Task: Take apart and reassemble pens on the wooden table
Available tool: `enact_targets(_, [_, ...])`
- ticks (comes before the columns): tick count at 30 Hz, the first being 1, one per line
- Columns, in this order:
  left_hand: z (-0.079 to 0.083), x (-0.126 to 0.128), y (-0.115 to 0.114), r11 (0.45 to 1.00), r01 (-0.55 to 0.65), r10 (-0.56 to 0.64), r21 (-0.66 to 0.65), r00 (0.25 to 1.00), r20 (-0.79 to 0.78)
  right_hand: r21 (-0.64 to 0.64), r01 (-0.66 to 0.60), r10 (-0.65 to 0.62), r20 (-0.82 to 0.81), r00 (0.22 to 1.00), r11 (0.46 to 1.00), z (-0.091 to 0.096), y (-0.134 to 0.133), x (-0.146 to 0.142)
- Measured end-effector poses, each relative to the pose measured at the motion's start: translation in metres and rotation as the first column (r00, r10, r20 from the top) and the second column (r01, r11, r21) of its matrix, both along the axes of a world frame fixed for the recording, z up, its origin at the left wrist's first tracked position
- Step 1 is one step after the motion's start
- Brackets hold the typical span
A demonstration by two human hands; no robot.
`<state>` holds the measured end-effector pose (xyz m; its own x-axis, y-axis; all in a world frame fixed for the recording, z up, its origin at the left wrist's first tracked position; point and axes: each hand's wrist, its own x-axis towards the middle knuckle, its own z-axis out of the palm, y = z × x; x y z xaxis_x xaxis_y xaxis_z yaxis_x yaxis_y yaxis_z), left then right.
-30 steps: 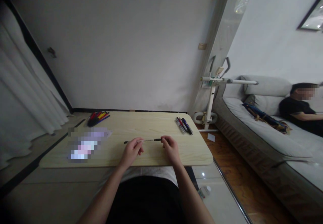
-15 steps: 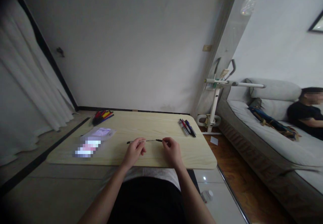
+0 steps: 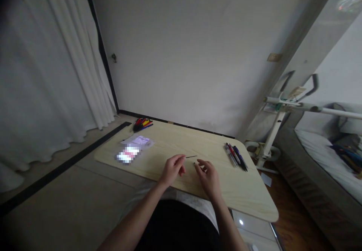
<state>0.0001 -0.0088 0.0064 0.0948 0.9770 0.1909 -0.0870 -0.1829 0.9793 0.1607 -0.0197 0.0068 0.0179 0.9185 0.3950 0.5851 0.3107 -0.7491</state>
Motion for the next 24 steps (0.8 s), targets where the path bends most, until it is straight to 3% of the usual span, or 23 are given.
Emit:
enact_targets(4, [0.009, 0.008, -0.004, 1.000, 0.000, -0.001, 0.015, 0.999, 0.054, 0.012, -0.114, 0.114, -0.212, 0.971, 0.993, 0.013, -0.007, -0.027])
enact_targets(14, [0.021, 0.005, -0.017, 0.993, 0.114, -0.114, 0.020, 0.993, 0.006, -0.021, -0.113, 0.094, -0.426, 0.900, 0.993, 0.023, -0.001, -0.046])
enact_targets(18, [0.020, -0.023, -0.026, 0.998, -0.014, 0.023, 0.055, 0.985, -0.169, -0.032, -0.061, 0.041, -0.438, 0.898, 0.998, 0.031, -0.001, -0.043])
enact_targets(20, [0.018, -0.053, -0.028, 0.977, -0.179, 0.208, 0.115, 0.917, -0.340, -0.020, -0.020, 0.009, -0.427, 0.904, 1.000, 0.035, 0.001, -0.038])
enact_targets(21, [0.016, -0.071, -0.029, 0.942, -0.292, 0.336, 0.168, 0.845, -0.416, -0.012, -0.003, -0.003, -0.426, 0.905, 1.000, 0.036, 0.002, -0.035])
enact_targets(24, [0.016, -0.124, -0.028, 0.753, -0.533, 0.644, 0.385, 0.479, -0.596, -0.019, 0.016, -0.022, -0.449, 0.893, 1.000, 0.036, 0.005, -0.027])
